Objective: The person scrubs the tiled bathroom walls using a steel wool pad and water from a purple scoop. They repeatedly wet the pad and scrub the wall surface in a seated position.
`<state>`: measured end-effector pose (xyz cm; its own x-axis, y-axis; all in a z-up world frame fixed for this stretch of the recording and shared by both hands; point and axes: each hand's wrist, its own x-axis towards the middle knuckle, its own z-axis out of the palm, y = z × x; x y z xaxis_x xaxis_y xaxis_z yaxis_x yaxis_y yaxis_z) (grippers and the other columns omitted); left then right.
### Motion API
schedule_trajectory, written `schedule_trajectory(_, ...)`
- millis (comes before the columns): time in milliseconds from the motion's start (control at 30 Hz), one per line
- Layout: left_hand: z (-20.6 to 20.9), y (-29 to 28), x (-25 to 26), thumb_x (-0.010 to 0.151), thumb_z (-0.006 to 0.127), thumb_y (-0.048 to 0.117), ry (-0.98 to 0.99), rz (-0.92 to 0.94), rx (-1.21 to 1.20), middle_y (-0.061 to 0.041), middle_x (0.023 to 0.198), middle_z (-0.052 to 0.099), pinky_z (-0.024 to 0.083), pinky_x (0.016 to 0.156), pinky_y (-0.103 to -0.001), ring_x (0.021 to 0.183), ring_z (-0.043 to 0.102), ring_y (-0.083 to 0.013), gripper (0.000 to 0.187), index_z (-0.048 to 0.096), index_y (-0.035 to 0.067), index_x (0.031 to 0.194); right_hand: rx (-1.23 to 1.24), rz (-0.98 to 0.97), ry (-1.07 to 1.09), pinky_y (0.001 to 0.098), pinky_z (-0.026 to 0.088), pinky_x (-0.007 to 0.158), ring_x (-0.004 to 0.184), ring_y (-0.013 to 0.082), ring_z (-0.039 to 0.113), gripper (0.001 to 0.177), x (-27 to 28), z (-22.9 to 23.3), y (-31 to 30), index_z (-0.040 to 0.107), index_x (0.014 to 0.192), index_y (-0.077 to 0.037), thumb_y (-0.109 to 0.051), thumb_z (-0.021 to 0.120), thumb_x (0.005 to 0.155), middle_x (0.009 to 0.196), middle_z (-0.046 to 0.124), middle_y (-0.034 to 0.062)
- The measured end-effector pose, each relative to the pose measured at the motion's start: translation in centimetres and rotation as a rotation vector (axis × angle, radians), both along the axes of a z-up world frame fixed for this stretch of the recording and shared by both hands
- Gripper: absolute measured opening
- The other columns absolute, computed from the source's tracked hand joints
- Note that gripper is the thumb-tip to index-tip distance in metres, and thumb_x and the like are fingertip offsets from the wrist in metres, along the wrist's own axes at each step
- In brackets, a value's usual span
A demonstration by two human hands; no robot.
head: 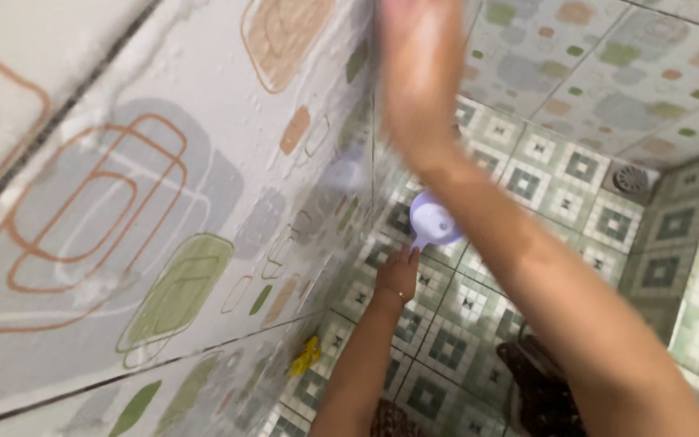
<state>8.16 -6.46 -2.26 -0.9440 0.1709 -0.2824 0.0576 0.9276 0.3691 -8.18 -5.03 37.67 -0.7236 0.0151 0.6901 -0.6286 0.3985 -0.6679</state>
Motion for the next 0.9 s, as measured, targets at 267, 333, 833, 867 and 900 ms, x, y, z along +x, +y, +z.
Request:
schedule_trajectory(267,2.4,0.8,2.9,0.097,0.047,0.015,0.074,-0.087,-0.09,-0.02,0.159,0.038,0.044,0.104,-0.058,0.132,0.049,-0.0443,0.057,0.04,0.004,0.153,0.161,0.322,-0.018,0.0547,0.016,0.138,0.166,0.0363,0.007,0.062,19.0,-7.3,-3.1,0.019,0.166,-0.017,-0.034,0.047,0.112,0.175,0.006,0.0168)
schedule_trajectory(333,3.4,0.6,1.2,0.098,0.045,0.013,0.143,-0.047,-0.018,-0.02,0.159,0.039,0.043,0.105,-0.059,0.133,0.049,-0.0432,0.055,0.041,0.004,0.152,0.08,0.363,-0.034,0.0571,0.014,0.135,0.165,0.0413,0.007,0.068,18.6,-6.9,-3.8,0.021,0.166,-0.014,-0.031,0.049,0.107,0.175,0.005,0.0218)
schedule_trajectory(833,-0.8,1.1,0.3,0.097,0.045,0.013,0.025,0.17,-0.021,-0.013,0.168,0.026,0.046,0.104,-0.058,0.148,0.036,-0.0365,0.058,0.036,0.009,0.155,-0.185,0.129,-0.159,0.038,0.005,0.138,0.167,0.0333,0.01,0.058,-6.1,-12.0,1.1,0.024,0.17,-0.007,-0.033,0.038,0.121,0.18,0.015,0.0166)
schedule_trajectory(867,-0.8,1.3,0.0,0.097,0.044,0.011,0.027,0.189,-0.004,-0.013,0.169,0.024,0.048,0.103,-0.057,0.15,0.034,-0.0363,0.059,0.036,0.008,0.155,-0.198,0.134,-0.139,0.0362,0.006,0.137,0.166,0.032,0.012,0.058,-7.5,-12.2,1.6,0.026,0.169,-0.006,-0.033,0.039,0.121,0.18,0.016,0.0166)
schedule_trajectory(900,-0.7,1.6,0.1,0.096,0.043,0.009,0.024,0.208,0.015,-0.012,0.171,0.021,0.049,0.103,-0.056,0.152,0.033,-0.0362,0.06,0.035,0.007,0.156,-0.244,0.161,-0.145,0.0356,0.009,0.137,0.165,0.0304,0.017,0.057,-8.7,-12.5,2.3,0.03,0.168,-0.005,-0.034,0.04,0.12,0.178,0.022,0.0161)
